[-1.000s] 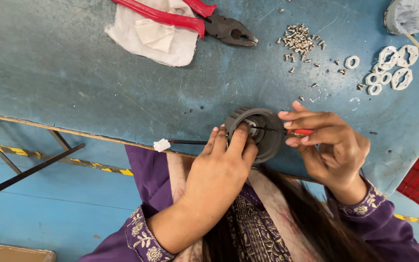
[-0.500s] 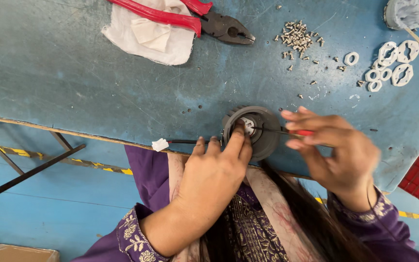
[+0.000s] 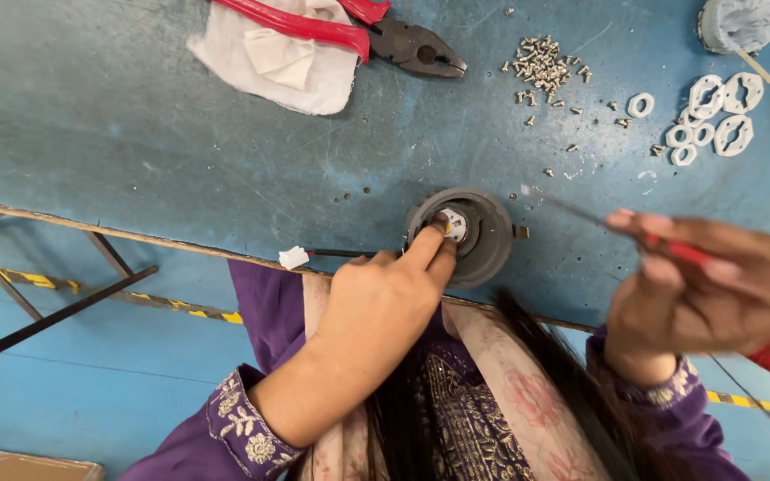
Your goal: The person assembles a small lighting component by hand, placing an LED board into a grey housing, inserting a wire, and using a screwdriver and a power tool to secure small screws into the assembly.
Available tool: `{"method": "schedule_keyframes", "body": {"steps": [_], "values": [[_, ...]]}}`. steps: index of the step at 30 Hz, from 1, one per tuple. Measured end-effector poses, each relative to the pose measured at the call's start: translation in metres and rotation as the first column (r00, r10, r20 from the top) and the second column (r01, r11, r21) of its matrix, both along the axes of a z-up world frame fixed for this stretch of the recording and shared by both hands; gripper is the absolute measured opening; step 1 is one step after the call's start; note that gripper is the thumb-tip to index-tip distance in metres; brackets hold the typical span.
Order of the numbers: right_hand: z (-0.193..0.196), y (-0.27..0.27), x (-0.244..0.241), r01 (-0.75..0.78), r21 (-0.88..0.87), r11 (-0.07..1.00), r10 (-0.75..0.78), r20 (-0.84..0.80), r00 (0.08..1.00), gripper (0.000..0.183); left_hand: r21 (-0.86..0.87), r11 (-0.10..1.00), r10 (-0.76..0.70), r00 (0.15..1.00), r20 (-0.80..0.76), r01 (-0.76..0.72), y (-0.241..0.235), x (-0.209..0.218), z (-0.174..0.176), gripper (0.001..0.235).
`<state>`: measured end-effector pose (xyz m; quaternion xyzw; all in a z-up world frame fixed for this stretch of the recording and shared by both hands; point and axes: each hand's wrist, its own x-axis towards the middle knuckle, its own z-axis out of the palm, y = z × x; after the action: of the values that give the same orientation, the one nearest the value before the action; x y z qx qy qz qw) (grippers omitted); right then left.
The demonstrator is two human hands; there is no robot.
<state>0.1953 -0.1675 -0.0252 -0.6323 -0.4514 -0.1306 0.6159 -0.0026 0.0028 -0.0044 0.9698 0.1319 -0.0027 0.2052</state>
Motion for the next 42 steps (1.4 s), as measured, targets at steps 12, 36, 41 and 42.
{"method": "schedule_keyframes", "body": {"steps": [12, 36, 41, 42], "values": [[-0.041, 0.0, -0.002, -0.26, -0.382, 0.887, 0.111, -0.371, 0.922, 0.021, 0.057, 0.998, -0.034, 0.997, 0.064, 0.03, 0.003, 0.002, 0.0, 0.029], [-0.004, 0.005, -0.027, -0.217, -0.488, 0.845, 0.293, 0.082, 0.953, 0.037, 0.09, 0.996, 0.008, 1.0, -0.002, -0.008, -0.002, 0.002, 0.002, 0.024], [0.002, 0.01, -0.028, -0.193, -0.529, 0.826, 0.297, 0.118, 0.948, 0.034, 0.117, 0.993, 0.027, 0.999, 0.036, -0.031, -0.006, 0.0, -0.002, 0.025], [0.003, 0.01, -0.028, -0.18, -0.549, 0.816, 0.292, 0.124, 0.948, 0.034, 0.121, 0.992, 0.028, 0.998, 0.047, -0.034, -0.007, 0.0, -0.002, 0.026]]}}
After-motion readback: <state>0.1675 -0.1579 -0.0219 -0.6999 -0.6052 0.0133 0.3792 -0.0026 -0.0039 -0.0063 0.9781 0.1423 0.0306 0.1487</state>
